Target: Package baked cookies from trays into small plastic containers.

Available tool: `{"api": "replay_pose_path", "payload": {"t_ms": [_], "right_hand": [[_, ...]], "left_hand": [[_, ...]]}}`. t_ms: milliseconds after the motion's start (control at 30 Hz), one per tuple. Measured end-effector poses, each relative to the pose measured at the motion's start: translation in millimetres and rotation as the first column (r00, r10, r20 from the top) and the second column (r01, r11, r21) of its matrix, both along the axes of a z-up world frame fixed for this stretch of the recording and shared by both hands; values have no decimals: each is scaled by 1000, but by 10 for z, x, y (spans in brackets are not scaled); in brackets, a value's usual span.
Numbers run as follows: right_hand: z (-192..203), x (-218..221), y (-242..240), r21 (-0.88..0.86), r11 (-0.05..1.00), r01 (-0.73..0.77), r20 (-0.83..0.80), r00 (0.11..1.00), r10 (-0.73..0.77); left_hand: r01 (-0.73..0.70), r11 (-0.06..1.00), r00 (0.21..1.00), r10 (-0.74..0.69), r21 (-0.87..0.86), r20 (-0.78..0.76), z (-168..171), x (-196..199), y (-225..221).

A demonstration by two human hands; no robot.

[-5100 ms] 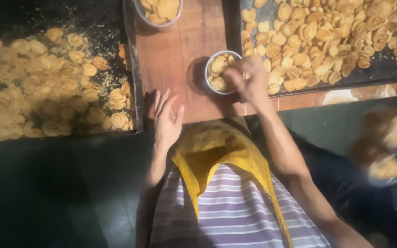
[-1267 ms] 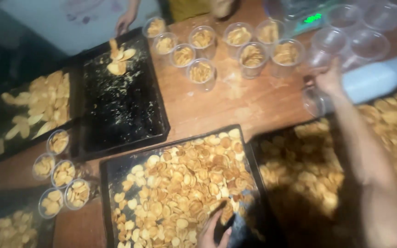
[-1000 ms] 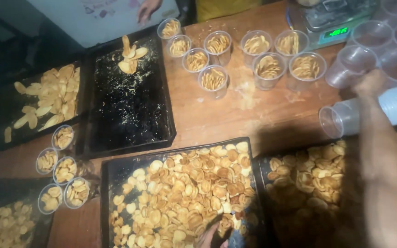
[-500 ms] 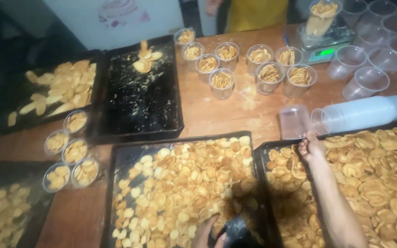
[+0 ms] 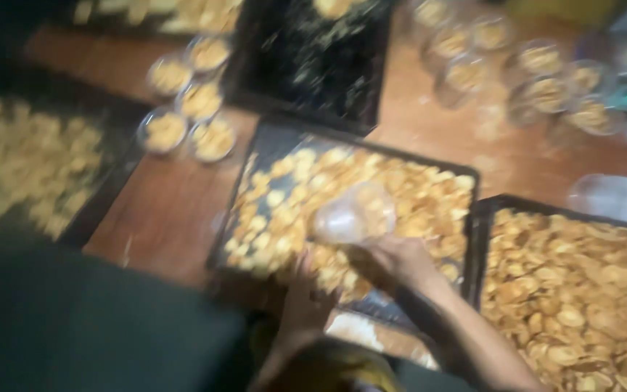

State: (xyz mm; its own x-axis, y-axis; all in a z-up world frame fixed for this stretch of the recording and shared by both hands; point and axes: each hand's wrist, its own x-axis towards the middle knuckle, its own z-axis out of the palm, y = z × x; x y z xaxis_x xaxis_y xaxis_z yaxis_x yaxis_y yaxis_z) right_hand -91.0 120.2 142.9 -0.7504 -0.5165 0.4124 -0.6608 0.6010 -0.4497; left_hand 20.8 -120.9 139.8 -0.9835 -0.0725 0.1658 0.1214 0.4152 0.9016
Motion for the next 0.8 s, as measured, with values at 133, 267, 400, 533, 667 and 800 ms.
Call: {"api": "replay_pose_path", "payload": {"t_ms": [133, 267, 400, 533, 667, 800], "right_hand": [[-106, 372, -1301, 37, 974, -225, 38, 974, 223], [108, 602, -2540, -31, 955, -297, 73, 952, 298], [271, 528, -3156, -99, 959, -265, 116, 954, 275], [-138, 597, -3041, -430, 903, -9, 397, 896, 199], [-265, 626, -2420, -735, -252, 629, 70, 441, 895], [-311, 1067, -1902, -734, -456, 503, -7, 666, 746]], "left_hand": [[-179, 851, 931, -16, 494, 365, -572, 42, -819], [-279, 934, 935, 211, 222, 285, -519, -52, -2059], [-223, 975, 969, 223, 18, -103, -717, -323, -3045], [-172, 963, 971, 130, 208, 202, -979, -772, -3478], [-285, 905, 849, 86, 316, 521, -1518, -983, -3783], [-15, 868, 829, 288, -496, 480, -1376, -958, -4010]]}}
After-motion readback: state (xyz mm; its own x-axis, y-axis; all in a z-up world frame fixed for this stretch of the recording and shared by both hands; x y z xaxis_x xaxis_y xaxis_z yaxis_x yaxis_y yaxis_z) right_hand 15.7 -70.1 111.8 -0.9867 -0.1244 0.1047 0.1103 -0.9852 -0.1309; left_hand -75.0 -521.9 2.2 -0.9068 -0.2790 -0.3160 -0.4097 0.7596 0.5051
